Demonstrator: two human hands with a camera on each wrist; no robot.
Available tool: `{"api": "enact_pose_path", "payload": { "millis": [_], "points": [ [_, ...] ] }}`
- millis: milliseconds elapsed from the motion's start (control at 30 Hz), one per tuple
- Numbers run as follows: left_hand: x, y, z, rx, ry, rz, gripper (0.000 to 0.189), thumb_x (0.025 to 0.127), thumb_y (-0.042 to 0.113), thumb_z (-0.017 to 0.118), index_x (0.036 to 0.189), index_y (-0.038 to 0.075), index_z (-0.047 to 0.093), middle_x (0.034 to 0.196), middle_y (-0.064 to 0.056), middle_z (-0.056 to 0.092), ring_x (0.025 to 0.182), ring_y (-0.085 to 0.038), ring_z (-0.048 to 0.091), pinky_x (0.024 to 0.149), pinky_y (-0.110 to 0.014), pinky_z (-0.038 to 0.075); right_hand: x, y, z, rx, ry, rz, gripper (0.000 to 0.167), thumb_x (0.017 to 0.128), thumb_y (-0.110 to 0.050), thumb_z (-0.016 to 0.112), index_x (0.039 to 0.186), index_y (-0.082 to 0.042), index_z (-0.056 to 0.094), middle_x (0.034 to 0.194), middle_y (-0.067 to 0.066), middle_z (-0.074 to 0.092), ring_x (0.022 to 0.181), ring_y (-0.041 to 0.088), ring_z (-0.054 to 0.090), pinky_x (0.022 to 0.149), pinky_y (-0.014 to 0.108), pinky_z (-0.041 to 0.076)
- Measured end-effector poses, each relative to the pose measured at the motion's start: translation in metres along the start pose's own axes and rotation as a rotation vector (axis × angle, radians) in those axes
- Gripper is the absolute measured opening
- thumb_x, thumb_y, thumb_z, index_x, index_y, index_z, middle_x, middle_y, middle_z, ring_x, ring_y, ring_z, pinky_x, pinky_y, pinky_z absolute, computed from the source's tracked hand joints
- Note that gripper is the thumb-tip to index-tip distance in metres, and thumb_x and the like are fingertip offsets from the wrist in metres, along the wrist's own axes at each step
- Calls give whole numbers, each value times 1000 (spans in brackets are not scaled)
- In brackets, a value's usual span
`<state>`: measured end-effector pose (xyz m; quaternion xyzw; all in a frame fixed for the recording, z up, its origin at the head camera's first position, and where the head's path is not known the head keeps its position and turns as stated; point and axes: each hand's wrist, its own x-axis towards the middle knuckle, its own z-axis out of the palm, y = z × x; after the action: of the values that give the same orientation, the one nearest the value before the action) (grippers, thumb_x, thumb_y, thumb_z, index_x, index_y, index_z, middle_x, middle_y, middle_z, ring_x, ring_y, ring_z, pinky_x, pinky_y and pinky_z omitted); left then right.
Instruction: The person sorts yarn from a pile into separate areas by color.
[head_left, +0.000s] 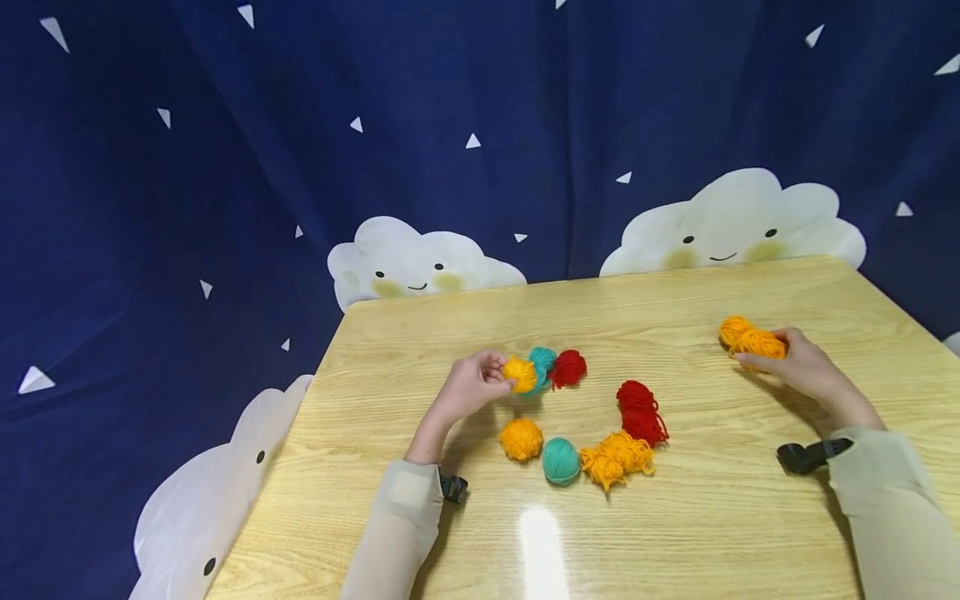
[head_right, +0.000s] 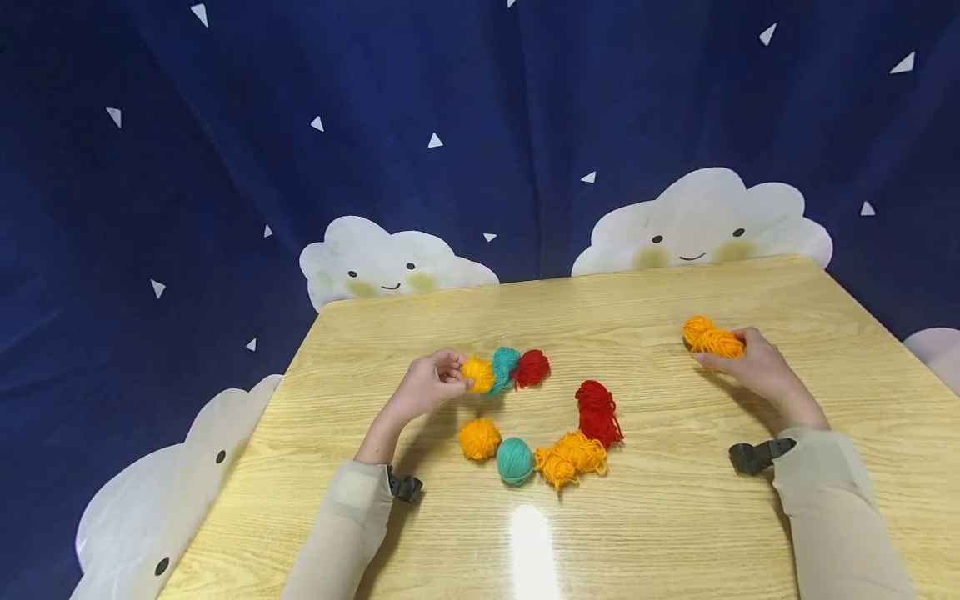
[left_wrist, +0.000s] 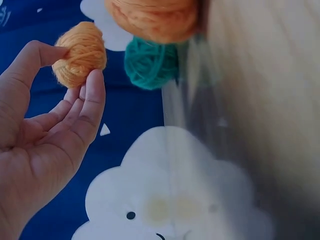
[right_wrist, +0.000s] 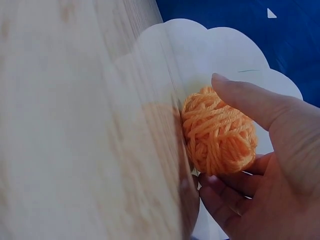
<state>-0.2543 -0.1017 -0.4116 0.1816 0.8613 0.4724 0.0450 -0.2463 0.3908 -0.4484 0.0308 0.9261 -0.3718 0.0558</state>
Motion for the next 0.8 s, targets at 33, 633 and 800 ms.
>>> {"api": "enact_pose_path", "payload": {
  "millis": [33,633,800],
  "points": [
    [2,3,1,1,-7,7,30,82,12,74,108,2,62,95,-12,68,82,-14,61,74,-21,53,0,0,0,3,0,-4,99,95,-51,56,143,22,9,139,47,26,119,57,37,93,63,39],
    [43,61,29,139,-134,121,29,84,14,74,108,3,61,96,-11,69,83,-13,62,76,-18,53,0,7,-2,16,30,-31,92,94,-48,59,141,20,17,134,42,34,113,49,44,84,46,44],
    [55,76,40,159,-160,135,29,85,16,75,107,3,61,96,-11,68,81,-13,61,76,-17,52,-2,5,-3,23,31,-37,88,96,-46,56,141,20,19,134,43,35,114,51,44,88,52,44]
  ]
}}
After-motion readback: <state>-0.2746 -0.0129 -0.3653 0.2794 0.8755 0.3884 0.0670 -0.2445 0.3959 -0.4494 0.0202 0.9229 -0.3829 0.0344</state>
